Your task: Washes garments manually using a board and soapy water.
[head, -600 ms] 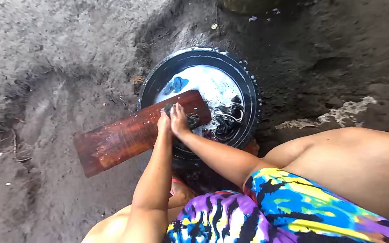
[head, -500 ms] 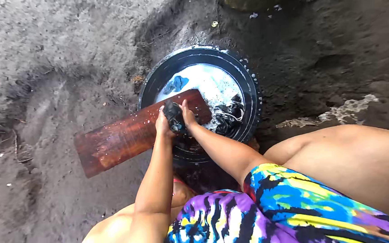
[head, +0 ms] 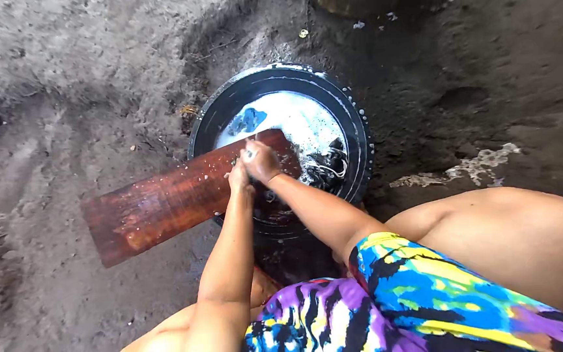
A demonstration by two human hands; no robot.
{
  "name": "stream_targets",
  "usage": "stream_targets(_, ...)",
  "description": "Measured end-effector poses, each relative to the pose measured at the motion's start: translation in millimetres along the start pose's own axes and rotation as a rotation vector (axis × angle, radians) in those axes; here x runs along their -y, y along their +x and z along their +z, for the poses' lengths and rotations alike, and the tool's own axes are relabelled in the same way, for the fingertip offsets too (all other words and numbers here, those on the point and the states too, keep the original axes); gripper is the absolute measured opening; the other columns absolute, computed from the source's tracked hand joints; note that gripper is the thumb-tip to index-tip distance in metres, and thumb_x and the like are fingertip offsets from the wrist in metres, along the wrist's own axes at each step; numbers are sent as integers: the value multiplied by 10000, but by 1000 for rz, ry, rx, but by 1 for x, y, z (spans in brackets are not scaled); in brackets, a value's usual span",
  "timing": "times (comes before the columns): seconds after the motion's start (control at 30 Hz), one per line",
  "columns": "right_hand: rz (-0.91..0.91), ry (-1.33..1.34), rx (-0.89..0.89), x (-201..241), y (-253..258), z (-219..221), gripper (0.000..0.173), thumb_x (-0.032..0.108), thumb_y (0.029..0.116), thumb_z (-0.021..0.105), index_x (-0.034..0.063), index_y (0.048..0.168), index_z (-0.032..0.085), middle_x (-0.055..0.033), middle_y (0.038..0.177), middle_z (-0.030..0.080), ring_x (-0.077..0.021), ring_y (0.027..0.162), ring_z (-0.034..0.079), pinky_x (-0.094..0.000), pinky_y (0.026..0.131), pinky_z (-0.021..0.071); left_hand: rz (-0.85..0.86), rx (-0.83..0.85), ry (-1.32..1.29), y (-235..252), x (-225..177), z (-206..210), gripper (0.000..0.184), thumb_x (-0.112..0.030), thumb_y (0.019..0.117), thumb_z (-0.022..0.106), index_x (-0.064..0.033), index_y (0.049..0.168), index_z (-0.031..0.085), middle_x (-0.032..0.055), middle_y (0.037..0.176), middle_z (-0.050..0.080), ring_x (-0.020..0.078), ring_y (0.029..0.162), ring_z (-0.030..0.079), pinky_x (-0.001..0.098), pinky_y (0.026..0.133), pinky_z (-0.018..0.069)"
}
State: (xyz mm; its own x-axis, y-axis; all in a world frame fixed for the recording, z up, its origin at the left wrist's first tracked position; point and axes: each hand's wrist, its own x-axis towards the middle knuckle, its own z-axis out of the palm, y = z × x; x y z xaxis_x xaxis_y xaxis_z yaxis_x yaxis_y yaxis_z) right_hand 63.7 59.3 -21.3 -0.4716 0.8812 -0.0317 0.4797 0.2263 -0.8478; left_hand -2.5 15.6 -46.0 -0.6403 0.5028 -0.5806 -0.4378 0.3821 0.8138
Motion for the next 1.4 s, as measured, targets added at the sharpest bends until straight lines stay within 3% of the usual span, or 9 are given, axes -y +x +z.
stream_targets(0.07, 151, -52, 32, -38, 24, -18, 381, 272, 1051, 516, -9, 1224, 706, -197, 1252, 703, -351, 1198, 662, -587, 1024, 508, 8, 38, 43, 6, -6, -10, 509, -477, 1043, 541, -63, 1334, 601, 140, 1194, 694, 244, 1084, 679, 497, 932, 566)
stream_targets(0.2, 248, -119, 124, -98, 52, -44, 552, 443, 1090, 435, -28, 971, 696, -235, 976, 703, -401, 987, 685, -633, 876, 512, 111, 50, 459, 20, -9, -37, 600, -557, 1058, 471, -51, 1353, 600, 185, 1222, 683, 287, 1137, 665, 532, 996, 530)
stream_targets(0.4, 342, -177, -93, -139, 111, -64, 340, 172, 1074, 478, -9, 1303, 651, -241, 1341, 628, -378, 1301, 582, -554, 1112, 450, 396, -142, 966, 23, -24, -62, 454, -221, 1011, 595, -26, 1417, 542, 292, 1401, 538, 467, 1307, 515, 641, 1065, 425)
stream_targets(0.6, 630, -305, -168, -169, 117, -48, 621, 295, 934, 730, 25, 1456, 532, -296, 1517, 431, -485, 1419, 398, -630, 1110, 393, 574, 19, 1341, 20, -9, -43, 533, -426, 907, 766, -138, 1341, 651, 251, 1438, 519, 496, 1296, 485, 678, 981, 408)
stream_targets(0.77, 677, -352, -71, -203, 112, -65, 797, 339, 891, 767, 9, 1528, 421, -331, 1486, 472, -497, 1373, 477, -669, 1090, 412, 382, 95, 1160, 31, -32, -69, 292, -185, 1006, 651, 17, 1216, 645, 264, 1213, 643, 435, 1176, 615, 629, 995, 485)
stream_targets(0.97, 572, -45, -79, -188, 97, -82, 564, 271, 1025, 605, -37, 1477, 468, -322, 1391, 568, -466, 1315, 547, -640, 1094, 426, 96, -113, 160, 37, -36, -104, 269, -212, 1081, 505, -24, 1271, 535, 134, 1094, 628, 201, 951, 636, 438, 859, 553)
stream_targets(1.1, 422, 97, 173, -148, 87, -63, 444, 239, 1077, 523, 30, 1469, 532, -223, 1476, 547, -347, 1388, 512, -556, 1157, 397, 286, -196, 699, 37, -48, -120, 377, -319, 1063, 546, 14, 1235, 578, 238, 1047, 664, 357, 984, 652, 574, 882, 507)
stream_targets(1.23, 357, -299, 217, -110, 78, -16, 512, 175, 1074, 432, 152, 1585, 406, -285, 1478, 505, -466, 1356, 511, -650, 1080, 440, 422, -11, 1324, 23, -53, -130, 521, -476, 1031, 585, -178, 1458, 560, 285, 1306, 618, 519, 1056, 664, 719, 839, 517)
stream_targets(1.4, 356, -408, 166, -102, 74, 12, 786, 578, 1023, 515, 197, 1653, 240, -327, 1545, 391, -516, 1344, 487, -674, 1043, 443, 836, 226, 1601, 33, -5, -136, 348, -352, 1003, 668, -122, 1264, 688, 277, 1125, 662, 473, 945, 688, 623, 750, 557)
